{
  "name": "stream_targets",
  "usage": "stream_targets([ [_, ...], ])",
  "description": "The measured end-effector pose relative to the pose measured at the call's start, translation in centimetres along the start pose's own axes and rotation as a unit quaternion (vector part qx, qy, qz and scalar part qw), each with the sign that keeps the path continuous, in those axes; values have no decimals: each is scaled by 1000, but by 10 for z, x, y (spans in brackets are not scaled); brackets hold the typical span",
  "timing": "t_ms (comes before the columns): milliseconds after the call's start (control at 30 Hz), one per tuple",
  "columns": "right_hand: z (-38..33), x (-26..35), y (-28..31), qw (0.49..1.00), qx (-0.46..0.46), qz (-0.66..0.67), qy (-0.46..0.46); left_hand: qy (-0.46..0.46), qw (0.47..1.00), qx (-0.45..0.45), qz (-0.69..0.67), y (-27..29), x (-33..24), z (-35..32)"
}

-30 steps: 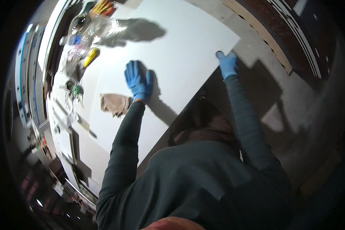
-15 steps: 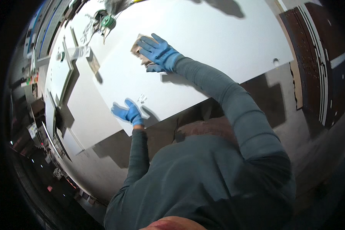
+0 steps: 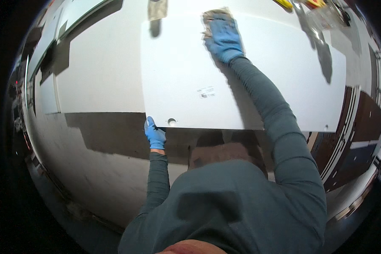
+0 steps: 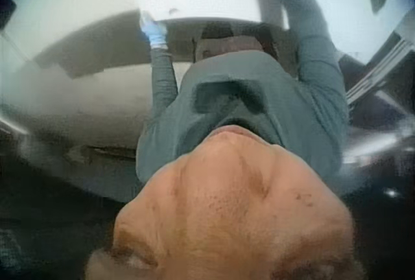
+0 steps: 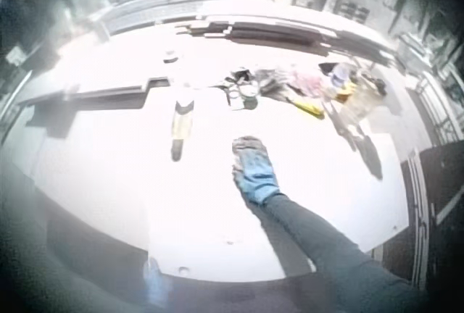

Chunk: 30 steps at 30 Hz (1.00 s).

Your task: The person wipes a large white panel with a cloth, flips it to clean the other side, and places it on a stack of similar panels. They then pick up a small tube and apply a substance to the edge of the panel.

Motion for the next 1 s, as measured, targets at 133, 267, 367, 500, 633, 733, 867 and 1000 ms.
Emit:
stream_targets([
  [133, 84, 136, -38, 989, -43, -53, 130, -27, 999, -27, 0, 1, 0, -2],
  [267, 4, 252, -30, 948, -44, 11, 316, -6, 998, -61, 4, 6, 6, -3],
  [367, -119, 311, -29, 869, 162, 143, 445, 17, 998, -24, -53, 1, 11, 0],
  [500, -68, 297, -32, 894, 28, 75, 441, 14, 998, -32, -45, 2, 10, 1],
  [633, 119, 231, -76, 975, 1, 34, 222, 3, 998, -62, -9, 4, 10, 1],
  [733, 138, 233, -87, 976, -42, -18, 213, -12, 998, -56, -11, 0, 10, 3],
  [867, 6, 295, -63, 943, -51, -96, 313, -12, 999, -40, -27, -1, 15, 7],
  [1000, -117, 340, -30, 880, 86, 109, 454, 13, 997, -17, -78, 0, 22, 9],
])
Point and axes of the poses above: each hand's wrist, its own z-axis towards the middle knuckle, its own y-axis out of the back of the hand, x = y × z, the point moved 9 cm from there along z, towards the middle knuckle, and after that the axes turned 6 degrees about -z, right-handed, at the moved point
